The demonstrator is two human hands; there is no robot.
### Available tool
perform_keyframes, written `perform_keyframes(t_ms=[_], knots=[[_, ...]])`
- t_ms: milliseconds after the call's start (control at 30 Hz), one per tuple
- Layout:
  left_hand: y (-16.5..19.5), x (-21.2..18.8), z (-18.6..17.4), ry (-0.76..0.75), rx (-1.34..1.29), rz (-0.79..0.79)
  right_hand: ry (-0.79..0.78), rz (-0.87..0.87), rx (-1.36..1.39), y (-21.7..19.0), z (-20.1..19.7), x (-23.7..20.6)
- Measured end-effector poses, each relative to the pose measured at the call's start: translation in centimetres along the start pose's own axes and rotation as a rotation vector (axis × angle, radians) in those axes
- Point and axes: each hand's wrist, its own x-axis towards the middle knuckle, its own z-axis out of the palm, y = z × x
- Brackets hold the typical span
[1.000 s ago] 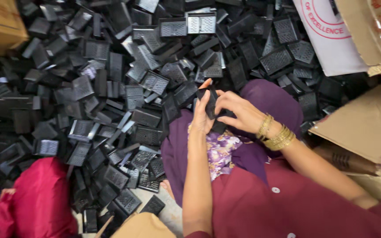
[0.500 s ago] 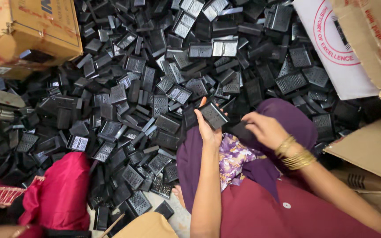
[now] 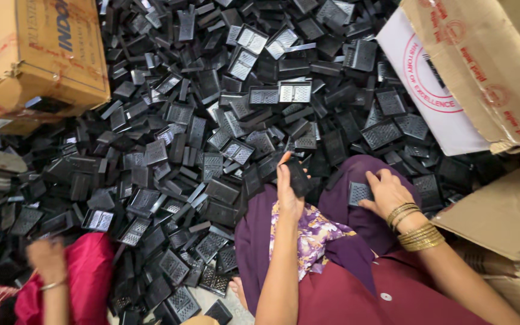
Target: The person sits on the floor in a large pile of black plastic grater-like components, picks up individual parts, turns them over in both hands, and tosses them into an open cardboard box beside them. Other workers nearby handle parts from the same pile.
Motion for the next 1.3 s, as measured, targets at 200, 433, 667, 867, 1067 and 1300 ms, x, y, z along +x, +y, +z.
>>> perform_keyframes(t_ms=[200,433,667,867,1067,1300], knots=[[-0.5,-0.2,0.5,-0.003,0.039,-0.006,-0.093,-0.018,-0.120,-1.4,-1.4,-0.9],[-1.9,-0.3,1.2,-0.100,0.099,-0.041,0.092,-0.054,0.766,-4.0,-3.5,0.9],[-2.6,-1.9,1.8,-0.278,0.125,-0.081,0.103,-0.227,0.916,-8.2,-1.4,0.5],[-1.7,-2.3,2.0,-0.202,0.191,-0.198,-0.015,-0.125,0.875,-7.7,-1.7,0.1],[-1.6,-2.3,2.4,-0.199,0.226,-0.208,0.021,-0.133,0.923,-8.1,-2.1,-0.1],[-1.3,-2.4,1.6,-0.190,0.194,-0.218,-0.065,-0.104,0.963,-8.3,-1.8,-0.1]])
